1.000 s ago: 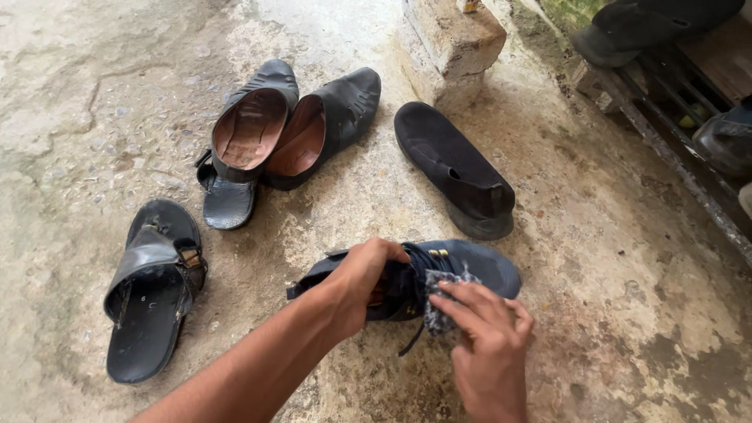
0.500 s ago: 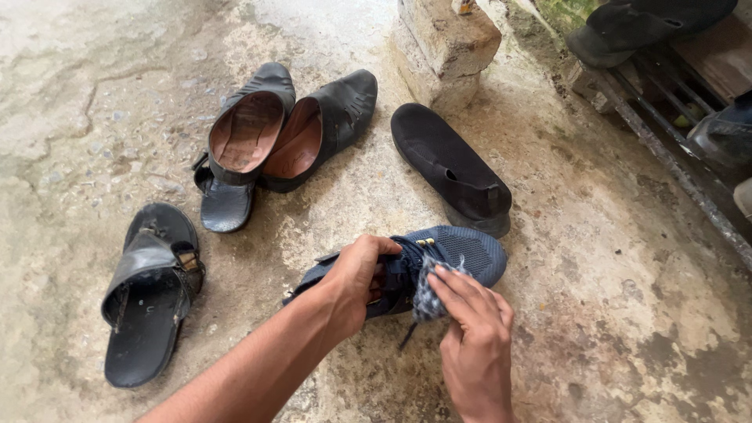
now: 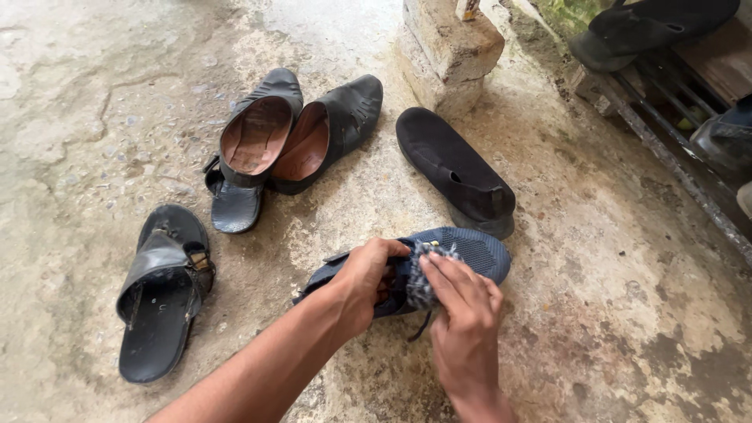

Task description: The person scrubs a blue sneaker with a cloth, then places it on a shoe rack. They proceed to scrub a black slip-on shoe with the same cloth. The task involves cleaning footwear using a cloth.

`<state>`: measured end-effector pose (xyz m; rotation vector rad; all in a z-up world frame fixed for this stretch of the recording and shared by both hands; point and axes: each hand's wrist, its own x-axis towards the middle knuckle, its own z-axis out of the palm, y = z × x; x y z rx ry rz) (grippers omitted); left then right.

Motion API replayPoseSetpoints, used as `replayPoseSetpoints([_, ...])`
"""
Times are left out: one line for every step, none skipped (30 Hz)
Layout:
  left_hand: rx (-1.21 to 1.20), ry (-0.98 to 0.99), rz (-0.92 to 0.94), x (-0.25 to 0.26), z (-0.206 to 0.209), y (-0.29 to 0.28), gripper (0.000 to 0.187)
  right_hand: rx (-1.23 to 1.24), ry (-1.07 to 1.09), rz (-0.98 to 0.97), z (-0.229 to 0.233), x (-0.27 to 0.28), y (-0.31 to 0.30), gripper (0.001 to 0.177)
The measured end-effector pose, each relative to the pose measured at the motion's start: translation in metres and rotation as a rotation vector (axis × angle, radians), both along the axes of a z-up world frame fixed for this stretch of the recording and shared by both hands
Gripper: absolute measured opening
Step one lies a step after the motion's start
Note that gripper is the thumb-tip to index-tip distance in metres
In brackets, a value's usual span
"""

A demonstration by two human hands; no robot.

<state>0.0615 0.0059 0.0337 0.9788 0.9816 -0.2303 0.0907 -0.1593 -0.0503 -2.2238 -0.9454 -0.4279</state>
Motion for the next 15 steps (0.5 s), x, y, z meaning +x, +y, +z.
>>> replayPoseSetpoints([-0.008,-0.008,-0.006,-0.001,0.0,-0.001,0.024,-0.057,0.03,-0.067,0.002,0.005,-0.001,0.048])
replayPoseSetpoints([-0.017,-0.016,-0.012,-0.002,0.0,-0.002,0.022,-0.115,0.061,-0.133,0.006,0.012,-0.006,0.052])
replayPoseSetpoints([-0.026,-0.024,-0.017,-0.004,0.0,-0.002,0.021,-0.173,0.091,-0.2,0.009,0.018,-0.013,0.057])
replayPoseSetpoints([-0.009,-0.015,-0.033,-0.004,0.001,-0.001,0.022,-0.214,0.093,-0.289,0.013,0.027,-0.021,0.051])
replayPoseSetpoints([0.008,-0.005,-0.049,-0.005,0.001,0.0,0.022,-0.253,0.093,-0.378,0.016,0.033,-0.026,0.046])
replayPoseSetpoints([0.019,0.008,-0.068,-0.006,0.001,-0.001,0.023,-0.298,0.096,-0.472,0.018,0.037,-0.032,0.042])
replayPoseSetpoints([0.019,-0.002,-0.074,-0.006,0.001,-0.001,0.023,-0.219,0.063,-0.43,0.019,0.04,-0.034,0.045])
replayPoseSetpoints([0.02,-0.013,-0.079,-0.006,0.001,-0.001,0.024,-0.139,0.028,-0.387,0.019,0.042,-0.034,0.048])
replayPoseSetpoints([0.021,-0.025,-0.084,-0.005,0.002,-0.001,0.024,-0.059,-0.006,-0.345,0.018,0.043,-0.03,0.051])
replayPoseSetpoints([0.03,-0.017,-0.079,-0.005,0.003,0.0,0.024,-0.003,-0.004,-0.251,0.017,0.043,-0.022,0.049])
replayPoseSetpoints([0.039,-0.009,-0.074,-0.004,0.003,0.0,0.024,0.052,-0.002,-0.158,0.015,0.042,-0.012,0.047])
replayPoseSetpoints([0.046,0.004,-0.071,-0.004,0.003,-0.001,0.024,0.106,0.005,-0.066,0.013,0.039,-0.004,0.046])
replayPoseSetpoints([0.039,-0.001,-0.072,-0.006,0.004,-0.001,0.023,0.057,0.022,-0.003,0.011,0.037,0.002,0.043])
replayPoseSetpoints([0.03,-0.008,-0.076,-0.006,0.004,-0.003,0.023,0.005,0.037,0.057,0.009,0.037,0.005,0.039])
replayPoseSetpoints([0.021,-0.015,-0.08,-0.007,0.004,-0.004,0.023,-0.046,0.052,0.117,0.009,0.038,0.003,0.036])
